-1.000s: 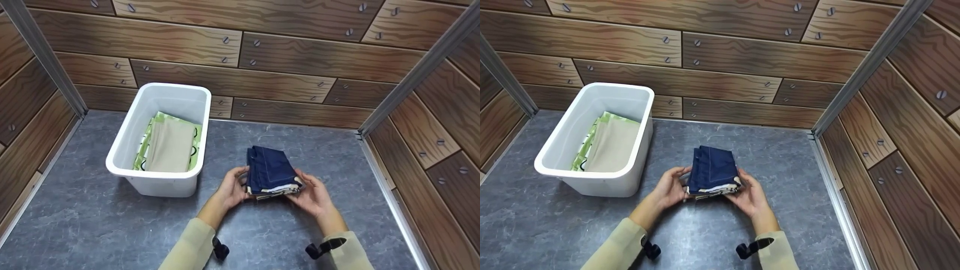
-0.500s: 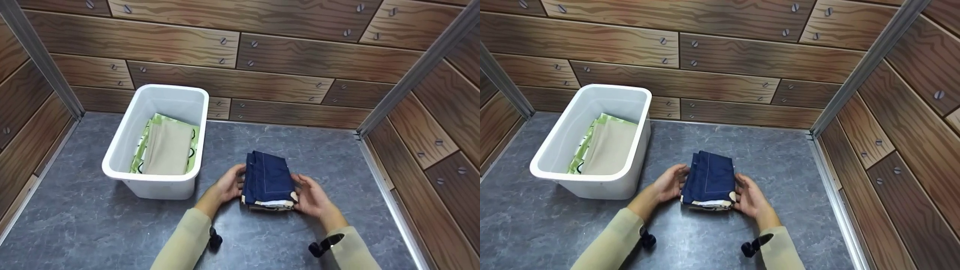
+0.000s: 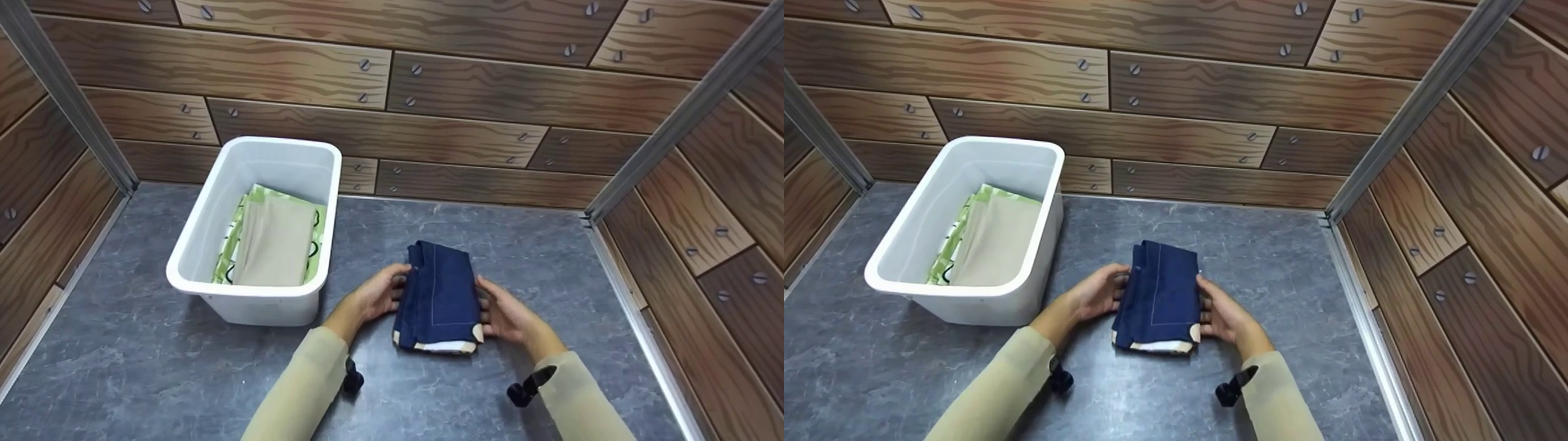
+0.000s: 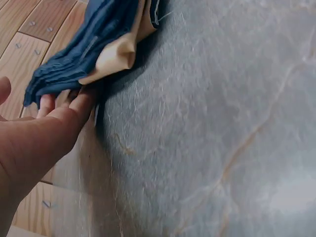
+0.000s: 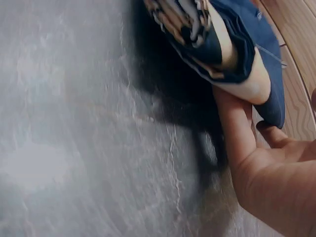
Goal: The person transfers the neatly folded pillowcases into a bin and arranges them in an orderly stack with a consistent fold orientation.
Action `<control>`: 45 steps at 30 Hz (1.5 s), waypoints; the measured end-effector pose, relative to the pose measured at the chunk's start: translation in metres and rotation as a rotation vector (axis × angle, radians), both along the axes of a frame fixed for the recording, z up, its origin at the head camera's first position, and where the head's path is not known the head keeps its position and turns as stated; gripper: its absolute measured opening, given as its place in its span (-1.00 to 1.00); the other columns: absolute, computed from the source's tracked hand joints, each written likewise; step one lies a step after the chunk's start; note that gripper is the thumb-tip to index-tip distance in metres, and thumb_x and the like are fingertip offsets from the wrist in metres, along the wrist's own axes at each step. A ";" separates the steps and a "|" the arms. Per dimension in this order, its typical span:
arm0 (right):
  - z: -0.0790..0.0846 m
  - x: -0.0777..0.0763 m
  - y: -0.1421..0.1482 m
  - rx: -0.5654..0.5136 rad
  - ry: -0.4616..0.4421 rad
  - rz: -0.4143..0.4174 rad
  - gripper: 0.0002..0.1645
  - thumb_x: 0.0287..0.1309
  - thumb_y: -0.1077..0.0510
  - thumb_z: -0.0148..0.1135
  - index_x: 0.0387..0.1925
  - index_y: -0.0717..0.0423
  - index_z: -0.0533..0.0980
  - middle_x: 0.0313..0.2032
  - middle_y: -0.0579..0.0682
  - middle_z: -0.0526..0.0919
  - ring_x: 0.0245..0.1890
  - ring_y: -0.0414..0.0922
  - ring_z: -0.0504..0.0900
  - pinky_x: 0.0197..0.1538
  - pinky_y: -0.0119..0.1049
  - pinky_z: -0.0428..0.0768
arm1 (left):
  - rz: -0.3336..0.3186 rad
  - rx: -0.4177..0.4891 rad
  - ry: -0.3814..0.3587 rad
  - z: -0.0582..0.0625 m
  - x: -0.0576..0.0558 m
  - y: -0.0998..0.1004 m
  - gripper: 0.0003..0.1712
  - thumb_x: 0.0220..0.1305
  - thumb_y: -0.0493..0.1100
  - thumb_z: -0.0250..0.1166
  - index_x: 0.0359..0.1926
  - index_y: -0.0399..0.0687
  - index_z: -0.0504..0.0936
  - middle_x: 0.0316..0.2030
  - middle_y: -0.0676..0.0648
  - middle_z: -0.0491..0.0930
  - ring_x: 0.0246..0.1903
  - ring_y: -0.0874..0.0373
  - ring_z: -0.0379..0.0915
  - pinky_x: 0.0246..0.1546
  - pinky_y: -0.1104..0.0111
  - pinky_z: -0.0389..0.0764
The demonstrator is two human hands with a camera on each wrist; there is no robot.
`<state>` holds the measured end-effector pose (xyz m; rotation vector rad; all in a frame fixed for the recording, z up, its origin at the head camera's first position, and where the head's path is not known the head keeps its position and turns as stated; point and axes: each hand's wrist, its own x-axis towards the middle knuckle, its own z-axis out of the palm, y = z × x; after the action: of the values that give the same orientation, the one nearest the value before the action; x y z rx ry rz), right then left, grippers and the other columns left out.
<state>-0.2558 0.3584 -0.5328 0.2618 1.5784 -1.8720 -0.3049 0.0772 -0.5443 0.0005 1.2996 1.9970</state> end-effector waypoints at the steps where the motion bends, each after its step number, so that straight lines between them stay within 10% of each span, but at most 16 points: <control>1: 0.000 -0.001 0.000 0.007 0.003 0.010 -0.03 0.45 -0.39 -0.29 0.59 -0.04 -0.34 0.50 0.33 0.04 0.22 0.08 0.49 0.22 0.00 0.54 | -0.008 0.006 -0.001 0.000 -0.001 0.000 -0.54 0.35 0.11 0.06 0.07 -0.10 0.51 0.13 -0.10 0.49 0.00 0.07 0.50 -0.02 0.22 0.60; 9: 0.002 -0.005 0.001 -0.031 0.092 -0.052 -0.29 0.50 -0.26 -0.15 0.45 -0.07 -0.06 0.16 0.06 0.54 0.09 0.04 0.58 0.17 0.01 0.56 | 0.004 0.054 -0.007 0.005 -0.006 -0.003 -0.37 0.35 0.09 0.09 0.34 0.11 0.10 0.28 -0.07 0.38 0.02 -0.02 0.46 -0.03 0.08 0.55; 21: 0.004 -0.006 0.000 -0.009 0.101 -0.060 -0.27 0.47 -0.11 -0.03 0.49 -0.15 -0.08 0.13 0.06 0.55 0.08 0.07 0.59 0.08 0.04 0.60 | 0.027 -0.022 0.036 0.010 -0.012 -0.009 -0.15 0.36 -0.10 0.21 0.54 0.29 0.00 0.36 -0.16 0.31 0.16 -0.14 0.43 -0.07 0.00 0.61; 29: -0.003 -0.006 -0.005 0.003 0.095 -0.088 -0.10 0.39 0.14 0.06 0.58 -0.19 -0.16 0.09 0.10 0.55 0.02 0.04 0.63 0.06 0.02 0.64 | -0.002 -0.131 0.212 -0.002 -0.010 -0.010 0.02 0.25 -0.37 0.21 0.55 0.46 -0.02 0.40 -0.27 0.21 0.08 -0.16 0.51 -0.08 -0.05 0.65; 40: -0.004 -0.007 -0.005 0.012 0.098 -0.063 -0.10 0.42 0.11 0.01 0.59 -0.27 -0.20 0.21 0.18 0.46 0.09 0.06 0.60 0.09 0.03 0.62 | -0.047 -0.047 0.124 -0.001 -0.009 -0.015 -0.42 0.47 0.04 0.04 0.47 0.30 0.28 0.38 -0.14 0.30 0.18 -0.12 0.45 -0.06 -0.01 0.64; 45: -0.005 -0.008 -0.005 0.009 0.107 -0.028 -0.17 0.44 0.11 0.01 0.58 -0.28 -0.09 0.24 0.13 0.48 0.14 0.06 0.59 0.10 0.06 0.62 | -0.110 -0.060 0.148 -0.004 -0.010 -0.017 -0.32 0.48 0.33 -0.17 0.45 0.18 0.34 0.44 -0.10 0.17 0.23 -0.09 0.39 0.01 -0.02 0.61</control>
<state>-0.2637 0.3533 -0.5375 0.1914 1.6627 -1.9286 -0.3147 0.0602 -0.5486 0.1909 1.4214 1.8937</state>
